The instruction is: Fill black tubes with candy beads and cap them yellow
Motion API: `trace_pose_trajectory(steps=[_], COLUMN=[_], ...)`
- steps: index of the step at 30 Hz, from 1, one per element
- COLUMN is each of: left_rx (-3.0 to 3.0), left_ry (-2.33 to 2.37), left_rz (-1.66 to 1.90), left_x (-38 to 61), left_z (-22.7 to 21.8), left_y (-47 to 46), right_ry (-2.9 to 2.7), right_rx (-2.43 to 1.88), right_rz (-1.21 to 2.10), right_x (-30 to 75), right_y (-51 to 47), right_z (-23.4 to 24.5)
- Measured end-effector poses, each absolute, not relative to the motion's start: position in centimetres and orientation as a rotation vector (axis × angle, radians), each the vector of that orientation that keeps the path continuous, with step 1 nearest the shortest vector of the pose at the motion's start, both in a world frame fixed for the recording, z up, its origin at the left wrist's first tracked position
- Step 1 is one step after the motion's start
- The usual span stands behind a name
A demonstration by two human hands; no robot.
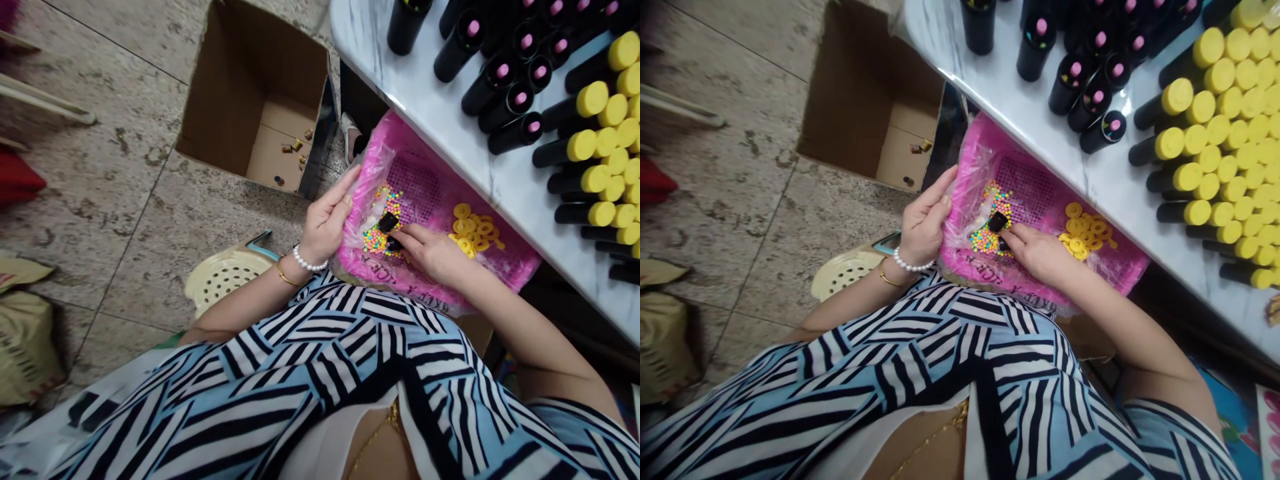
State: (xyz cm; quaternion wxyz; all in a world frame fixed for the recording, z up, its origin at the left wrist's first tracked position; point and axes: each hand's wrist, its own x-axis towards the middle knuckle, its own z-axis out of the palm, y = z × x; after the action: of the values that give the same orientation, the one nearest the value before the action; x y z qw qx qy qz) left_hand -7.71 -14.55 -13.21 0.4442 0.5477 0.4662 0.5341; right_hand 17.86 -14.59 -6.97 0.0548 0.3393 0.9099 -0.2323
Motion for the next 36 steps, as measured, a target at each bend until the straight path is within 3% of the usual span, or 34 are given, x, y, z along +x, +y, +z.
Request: trace_pose_trajectory(steps=[5,10,17,20,26,29,32,36], left_rx=[1.368,1.373,1.346,1.326,1.243,1.22,1.224,1.26], left_ry=[1.17,1.164,1.165,1.165,1.1,1.081,1.076,1.072], left_rz=[1.312,1.323,1.338,1.342,1.364,1.365,1.371,1.381], left_x=[-7.7,-7.8,-7.5,-7.4,-7.3,-7.3,-7.5,-7.6], left_z=[-12.6,-13.1,-13.4,-13.3,-13.1,-12.9,-12.9,-12.8], left_y=[-14.5,-14.6,-14.4,-14.5,-14.7,-14.7,-14.7,-14.5], right_ry=[2.817,2.797,2.695,2.849,2.906,2.891,2.894,2.915], right_rx=[1.017,1.144,1.253,1.212,1.029,0.95,1.036,1.128], right_rz=[-1.057,-1.495,-1.669,-1.465,-0.614,-0.49,-0.69,-1.315], right_x=[15.9,17.8,19.2,18.9,17.5,16.2,15.1,14.8], right_y=[-14.7,-14.1,-14.0,-13.9,-14.7,-15.5,-15.8,-15.2], right_z=[-8.5,-6.8,-5.8,-6.1,-7.8,-9.0,-9.8,-9.1])
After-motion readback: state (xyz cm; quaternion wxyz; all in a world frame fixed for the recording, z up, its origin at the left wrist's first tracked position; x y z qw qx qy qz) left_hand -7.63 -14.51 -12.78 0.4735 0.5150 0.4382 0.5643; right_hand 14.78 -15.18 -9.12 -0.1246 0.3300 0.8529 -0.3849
